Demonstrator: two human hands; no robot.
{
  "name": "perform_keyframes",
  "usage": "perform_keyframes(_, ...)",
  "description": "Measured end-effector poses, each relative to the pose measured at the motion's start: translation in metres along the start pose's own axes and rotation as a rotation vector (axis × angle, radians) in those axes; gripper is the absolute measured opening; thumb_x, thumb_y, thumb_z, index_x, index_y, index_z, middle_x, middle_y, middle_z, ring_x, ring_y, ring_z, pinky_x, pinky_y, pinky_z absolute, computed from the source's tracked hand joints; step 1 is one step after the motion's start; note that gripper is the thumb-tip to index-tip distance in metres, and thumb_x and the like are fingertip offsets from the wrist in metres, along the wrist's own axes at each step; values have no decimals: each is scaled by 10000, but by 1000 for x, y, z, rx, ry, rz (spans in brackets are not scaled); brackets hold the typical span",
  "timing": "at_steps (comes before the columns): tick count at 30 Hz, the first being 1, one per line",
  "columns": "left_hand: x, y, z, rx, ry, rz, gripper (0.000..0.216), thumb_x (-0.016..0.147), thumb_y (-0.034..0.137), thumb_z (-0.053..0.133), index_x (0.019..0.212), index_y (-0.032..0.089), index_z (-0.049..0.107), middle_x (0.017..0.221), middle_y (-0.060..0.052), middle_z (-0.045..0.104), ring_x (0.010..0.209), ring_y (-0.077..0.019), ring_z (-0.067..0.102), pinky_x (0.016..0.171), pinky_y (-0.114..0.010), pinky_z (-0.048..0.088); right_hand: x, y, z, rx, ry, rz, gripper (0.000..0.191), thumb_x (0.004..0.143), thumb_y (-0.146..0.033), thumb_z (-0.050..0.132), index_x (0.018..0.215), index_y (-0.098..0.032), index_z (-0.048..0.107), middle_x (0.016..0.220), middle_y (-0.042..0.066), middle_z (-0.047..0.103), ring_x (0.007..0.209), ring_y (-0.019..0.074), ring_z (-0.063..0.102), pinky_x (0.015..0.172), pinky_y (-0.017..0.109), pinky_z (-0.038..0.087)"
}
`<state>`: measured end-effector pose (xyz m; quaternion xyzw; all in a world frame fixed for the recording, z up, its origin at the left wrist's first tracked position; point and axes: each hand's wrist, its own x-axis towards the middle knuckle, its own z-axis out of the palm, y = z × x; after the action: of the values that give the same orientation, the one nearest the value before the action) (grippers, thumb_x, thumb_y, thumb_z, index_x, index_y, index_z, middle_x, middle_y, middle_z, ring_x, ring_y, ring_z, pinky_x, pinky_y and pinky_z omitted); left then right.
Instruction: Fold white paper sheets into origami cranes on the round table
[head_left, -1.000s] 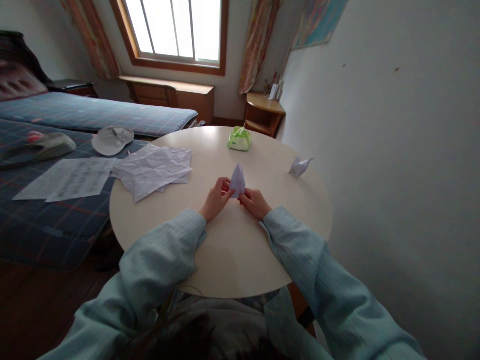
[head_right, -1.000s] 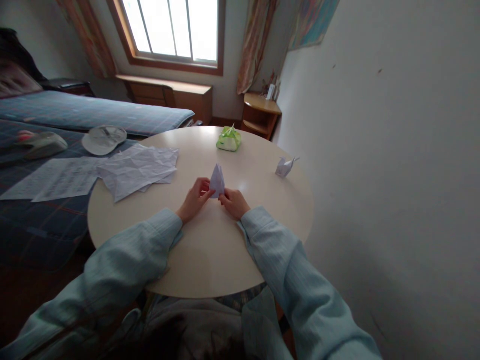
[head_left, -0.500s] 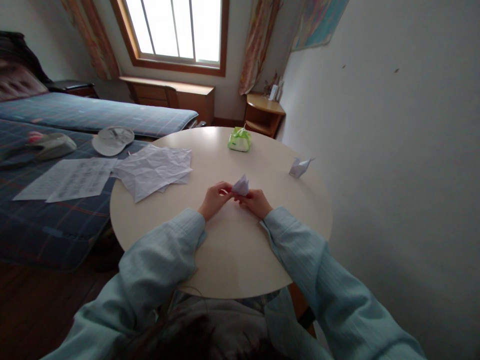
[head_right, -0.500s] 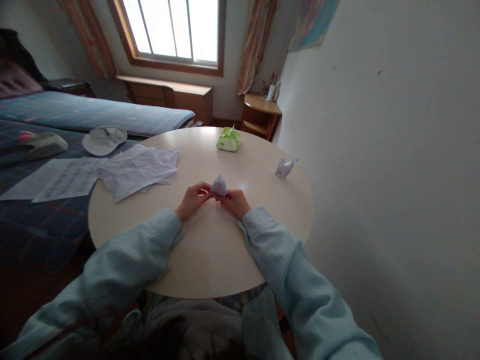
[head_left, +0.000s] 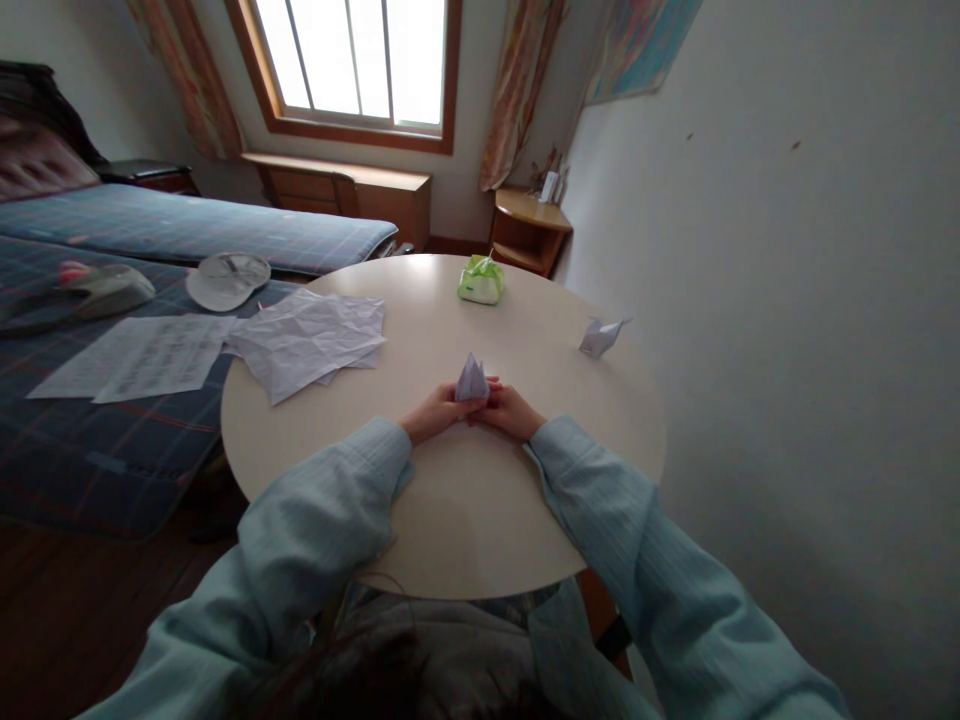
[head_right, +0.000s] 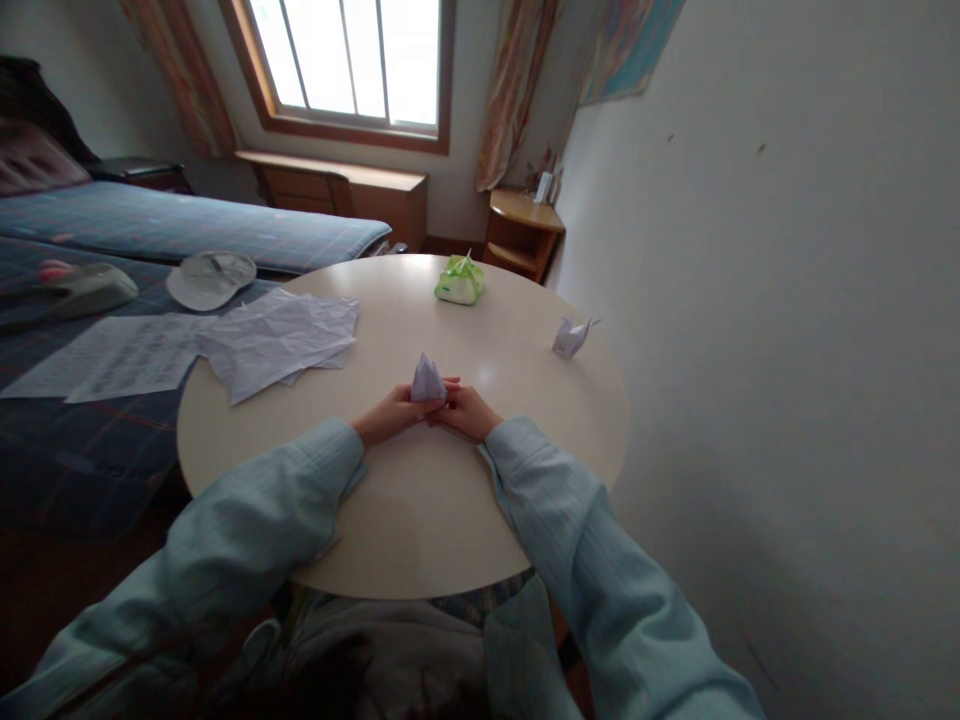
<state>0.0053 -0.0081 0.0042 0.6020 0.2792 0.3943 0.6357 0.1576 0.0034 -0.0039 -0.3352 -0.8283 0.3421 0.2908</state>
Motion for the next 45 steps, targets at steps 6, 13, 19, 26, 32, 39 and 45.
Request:
perform_keyframes(6,2,-3,1,-126,26,-84,468,586,407,680,958,125,651,1096,-129,592,760,-182,587,536,-230,463,1,-1,0,23,-34,41,262,738,-337,534,614,-122,619,600,21,602,605,111,543,620,231,438)
perform_keyframes(13,3,0,0,-158,56,-40,456,588,367,689,977,136,634,1038,-120,626,842,-216,603,608,-263,495,1,-6,-3,43,-63,145,296,732,-378,536,605,-123,620,538,12,594,531,99,516,541,216,412)
perform_keyframes(19,6,-1,-4,-126,92,-25,449,627,441,647,932,112,639,994,-134,645,870,-221,609,718,-299,490,1,-9,-2,40,-62,128,338,735,-392,534,526,-132,588,503,6,571,536,99,505,578,227,411)
perform_keyframes(26,5,7,-6,-137,89,-21,477,613,436,671,961,115,615,1050,-145,622,915,-238,602,776,-325,483,1,-12,-3,26,-67,138,345,731,-387,543,493,-137,560,478,-7,539,512,89,479,544,216,388)
perform_keyframes(32,4,9,-5,-206,108,-19,452,638,435,655,949,111,610,1063,-143,617,936,-249,596,830,-366,460,1,-11,-1,45,-85,177,349,730,-408,537,526,-126,563,510,0,546,509,86,477,540,218,384)
perform_keyframes(39,4,13,-4,-270,127,-17,419,632,424,667,910,115,612,1063,-139,619,947,-263,591,839,-401,453,1,-13,-1,74,-105,213,363,711,-429,542,512,-125,543,501,-3,524,484,80,444,529,230,361)
perform_keyframes(45,5,13,-6,-267,147,-20,435,665,465,622,904,101,605,1032,-153,628,886,-261,613,797,-414,472,0,-17,-2,118,-109,215,366,699,-451,541,531,-126,528,499,-15,505,480,74,429,513,223,343)
